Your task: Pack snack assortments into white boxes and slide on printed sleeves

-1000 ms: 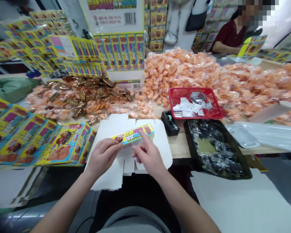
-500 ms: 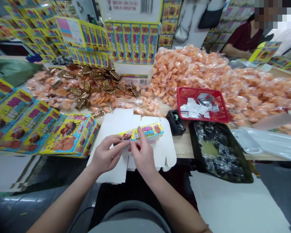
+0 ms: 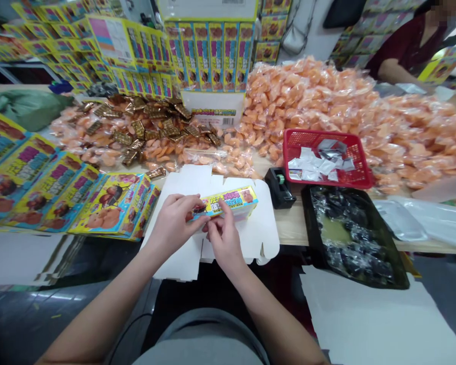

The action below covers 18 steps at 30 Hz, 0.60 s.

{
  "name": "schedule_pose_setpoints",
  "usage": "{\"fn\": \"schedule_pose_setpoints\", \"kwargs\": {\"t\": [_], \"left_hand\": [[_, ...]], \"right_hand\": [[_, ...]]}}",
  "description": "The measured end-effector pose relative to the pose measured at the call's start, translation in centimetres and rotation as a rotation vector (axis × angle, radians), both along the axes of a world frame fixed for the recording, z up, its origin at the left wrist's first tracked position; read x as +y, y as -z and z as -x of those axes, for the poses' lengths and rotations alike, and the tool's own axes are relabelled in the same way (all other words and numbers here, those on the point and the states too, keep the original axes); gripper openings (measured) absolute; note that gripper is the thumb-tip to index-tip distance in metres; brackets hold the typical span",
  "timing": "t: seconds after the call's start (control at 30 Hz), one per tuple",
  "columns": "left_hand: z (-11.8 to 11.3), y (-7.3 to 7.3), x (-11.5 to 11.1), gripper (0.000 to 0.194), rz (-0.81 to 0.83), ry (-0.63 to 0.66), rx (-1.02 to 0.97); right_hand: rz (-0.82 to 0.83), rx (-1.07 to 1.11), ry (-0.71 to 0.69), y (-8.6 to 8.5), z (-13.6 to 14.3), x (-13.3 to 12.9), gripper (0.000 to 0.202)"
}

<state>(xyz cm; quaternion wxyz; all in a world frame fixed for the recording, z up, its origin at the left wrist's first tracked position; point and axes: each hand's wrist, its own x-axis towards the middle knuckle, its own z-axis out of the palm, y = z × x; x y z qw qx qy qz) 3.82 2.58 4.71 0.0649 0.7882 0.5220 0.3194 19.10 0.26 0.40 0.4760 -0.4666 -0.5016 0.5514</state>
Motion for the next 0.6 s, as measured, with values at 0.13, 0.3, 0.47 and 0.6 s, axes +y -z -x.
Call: {"fn": "schedule_pose_setpoints", "kwargs": {"t": [0.13, 0.3, 0.47, 0.6], "left_hand": [[0.0, 1.1, 0.1, 0.021, -0.117, 0.043, 0.006], [1.1, 1.9, -0.2, 0.048, -0.030, -0.032, 0.053], [5.5, -0.4, -2.6, 0.051, 0.046, -0.212, -0.096], [8.4, -2.5, -4.7, 0.052, -0.383, -0.581, 0.099]], "right_hand": [[-0.105, -0.336, -0.162, -1.3, -1.7, 0.6, 0.064], [-0.338, -0.703, -0.113, -3.1, -4.5, 1.6, 0.046], [-0.468, -0.750, 0.204, -0.6, -5.4, 0.7, 0.038], [-0.755, -0.835, -0.483, 4.3, -2.0, -2.2, 0.037]]}}
